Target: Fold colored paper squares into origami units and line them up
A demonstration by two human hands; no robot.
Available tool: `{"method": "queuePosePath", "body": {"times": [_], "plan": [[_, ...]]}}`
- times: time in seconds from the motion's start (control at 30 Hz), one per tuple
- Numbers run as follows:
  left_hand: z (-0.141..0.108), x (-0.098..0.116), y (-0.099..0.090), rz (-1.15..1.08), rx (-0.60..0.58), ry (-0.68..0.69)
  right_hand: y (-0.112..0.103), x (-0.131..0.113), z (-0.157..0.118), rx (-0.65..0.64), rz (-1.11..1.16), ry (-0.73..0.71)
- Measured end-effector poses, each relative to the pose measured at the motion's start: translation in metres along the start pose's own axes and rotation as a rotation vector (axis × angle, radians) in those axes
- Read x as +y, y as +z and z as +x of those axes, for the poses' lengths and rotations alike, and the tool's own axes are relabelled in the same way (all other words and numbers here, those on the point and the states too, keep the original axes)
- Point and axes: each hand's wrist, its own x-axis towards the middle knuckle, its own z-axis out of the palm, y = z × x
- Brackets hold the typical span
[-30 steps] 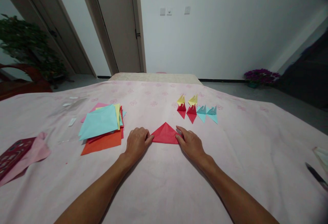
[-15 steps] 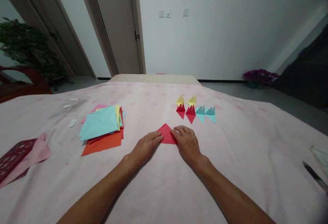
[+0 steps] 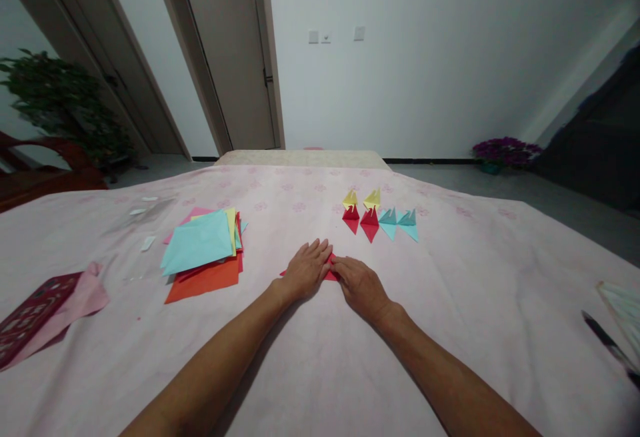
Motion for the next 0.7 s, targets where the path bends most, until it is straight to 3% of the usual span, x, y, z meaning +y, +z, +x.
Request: {"method": "queuePosePath", "body": {"times": [0.2, 0.37, 0.53, 0.7], "plan": [[-0.002, -0.007, -0.001, 0.081, -0.020, -0.059, 0.011, 0.011, -0.003, -0.065, -0.132, 0.031], [-0.021, -0.028, -0.004, 0.098, -0.003, -0.149, 0.017, 0.017, -0.005, -0.096, -0.173, 0.148], [-0.049, -0.048, -0.013, 0.114, 0.011, -0.219, 0.016, 0.020, -0.004, -0.041, -0.088, 0.232], [-0.059, -0.047, -0.025, 0.052, -0.028, -0.225, 0.006, 0.017, 0.002, 0.052, 0.050, 0.209]]}}
